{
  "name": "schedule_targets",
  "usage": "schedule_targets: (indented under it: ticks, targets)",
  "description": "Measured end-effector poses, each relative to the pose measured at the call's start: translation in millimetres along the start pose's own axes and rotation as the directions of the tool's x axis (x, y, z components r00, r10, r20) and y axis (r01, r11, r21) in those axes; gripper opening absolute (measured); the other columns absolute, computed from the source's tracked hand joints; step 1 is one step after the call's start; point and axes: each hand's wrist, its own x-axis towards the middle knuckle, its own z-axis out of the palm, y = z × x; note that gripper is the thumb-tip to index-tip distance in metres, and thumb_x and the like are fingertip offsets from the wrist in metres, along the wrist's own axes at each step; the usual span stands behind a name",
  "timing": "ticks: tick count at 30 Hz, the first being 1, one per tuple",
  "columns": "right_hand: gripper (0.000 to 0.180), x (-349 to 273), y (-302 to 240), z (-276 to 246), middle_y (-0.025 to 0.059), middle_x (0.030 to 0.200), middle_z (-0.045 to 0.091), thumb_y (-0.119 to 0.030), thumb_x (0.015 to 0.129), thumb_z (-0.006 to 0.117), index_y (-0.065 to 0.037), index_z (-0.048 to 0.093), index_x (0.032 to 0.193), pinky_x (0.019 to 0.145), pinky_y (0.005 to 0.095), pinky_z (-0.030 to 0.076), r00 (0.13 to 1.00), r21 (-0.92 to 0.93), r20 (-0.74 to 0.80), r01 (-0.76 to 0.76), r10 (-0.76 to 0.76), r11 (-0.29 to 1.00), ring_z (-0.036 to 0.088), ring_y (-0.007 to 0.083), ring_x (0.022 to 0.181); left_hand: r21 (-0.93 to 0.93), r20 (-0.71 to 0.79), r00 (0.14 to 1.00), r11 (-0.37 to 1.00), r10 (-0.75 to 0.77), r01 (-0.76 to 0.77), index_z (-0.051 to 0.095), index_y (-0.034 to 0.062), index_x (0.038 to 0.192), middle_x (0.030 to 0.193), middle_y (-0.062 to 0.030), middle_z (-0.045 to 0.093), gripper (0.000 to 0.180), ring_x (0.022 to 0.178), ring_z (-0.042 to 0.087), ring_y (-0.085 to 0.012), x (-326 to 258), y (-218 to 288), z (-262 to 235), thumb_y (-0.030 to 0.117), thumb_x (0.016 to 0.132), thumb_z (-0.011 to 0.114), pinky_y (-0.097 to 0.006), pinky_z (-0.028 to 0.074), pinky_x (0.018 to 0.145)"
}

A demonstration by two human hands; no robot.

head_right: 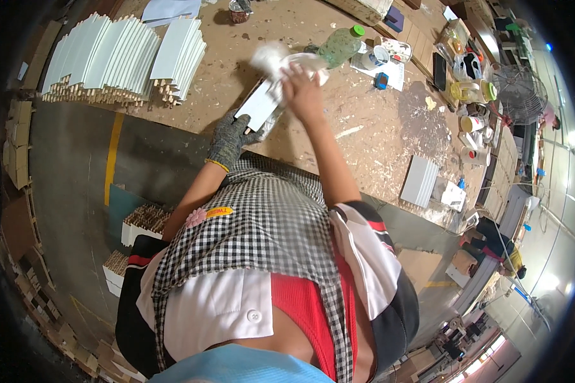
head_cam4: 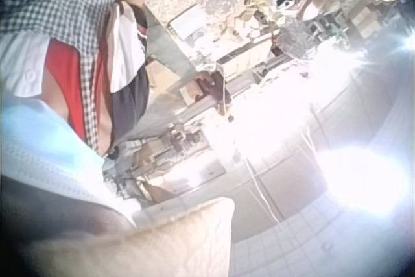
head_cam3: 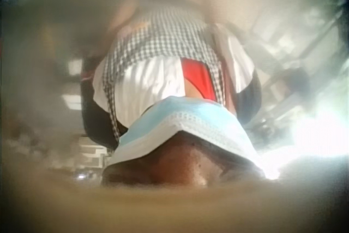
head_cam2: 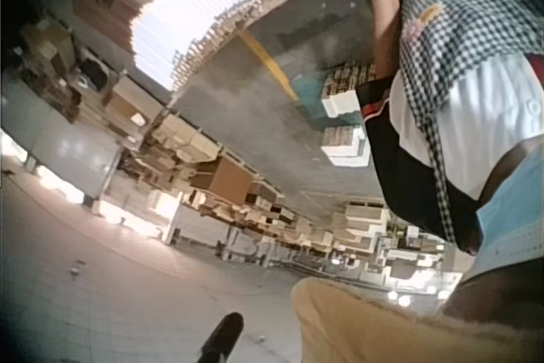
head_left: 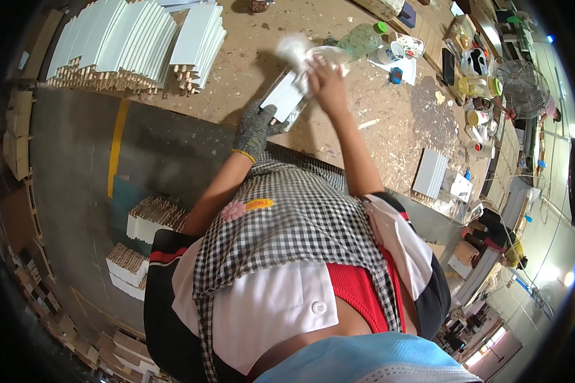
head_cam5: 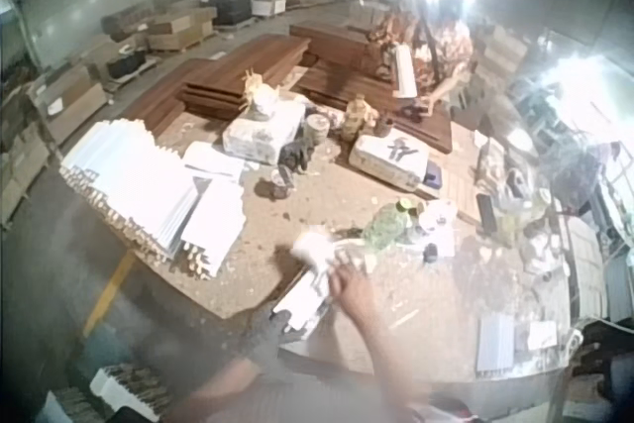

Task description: The person wipes white rectangular boards with a cloth and adds them to a stack on the work table.

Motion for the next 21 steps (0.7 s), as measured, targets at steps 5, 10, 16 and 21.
schedule_targets:
  ticks: [5, 10, 16, 21]
  targets:
    - [0.033, -52, -51, -13, 0.0131, 0.133, 0.059, -0.029, 0.098, 0.054, -0.007, 0.066, 0.119, 0.117, 0.0538, 0.024, 0.925, 0.213, 0.220, 0.265, -0.311, 0.940, 0.048, 0.0306, 0.133, -0.016, -0.022, 0.999, 0.999, 0.032, -0.032, 0.057, -0.0044, 0.116, 0.101, -0.0121, 0.062, 0.030, 0.079, 0.063, -0.0223, 0, -5, 0, 0.011, 0.091, 0.063, -0.036, 0.063, 0.066]
    - [0.020, 3, 14, 7, 0.0205, 0.087, 0.066, -0.023, 0.093, 0.060, -0.007, 0.071, 0.086, 0.078, 0.0503, 0.046, 0.996, 0.186, -0.071, 0.059, -0.047, 0.981, 0.063, 0.0378, 0.085, -0.035, 0.072, 0.997, 0.999, 0.036, -0.033, 0.054, -0.0026, 0.118, 0.110, -0.0159, 0.058, 0.032, 0.087, 0.064, -0.0251, 3, -2, -5, 0.010, 0.090, 0.062, -0.037, 0.063, 0.064]
    - [0.038, 11, 63, -33, 0.0207, 0.086, 0.070, -0.032, 0.100, 0.048, -0.001, 0.067, 0.110, 0.072, 0.0460, 0.051, 0.874, 0.424, -0.122, -0.383, 0.471, 0.820, 0.065, 0.0409, 0.076, -0.072, -0.020, 0.957, 0.954, 0.291, -0.292, 0.048, 0.0016, 0.118, 0.110, -0.0141, 0.056, 0.031, 0.103, 0.059, -0.0265, -26, -4, 3, 0.003, 0.089, 0.061, -0.039, 0.060, 0.080]
    - [0.020, -24, -89, -63, 0.0143, 0.103, 0.068, -0.023, 0.089, 0.063, -0.012, 0.069, 0.105, 0.097, 0.0445, 0.042, 0.957, 0.256, -0.221, 0.243, -0.188, 0.936, 0.064, 0.0287, 0.103, 0.839, 0.232, 0.749, 0.261, 0.621, -0.477, 0.064, 0.0034, 0.107, 0.090, -0.0211, 0.068, 0.022, 0.082, 0.066, -0.0391, -31, 13, -1, 0.016, 0.088, 0.064, -0.042, 0.052, 0.077]
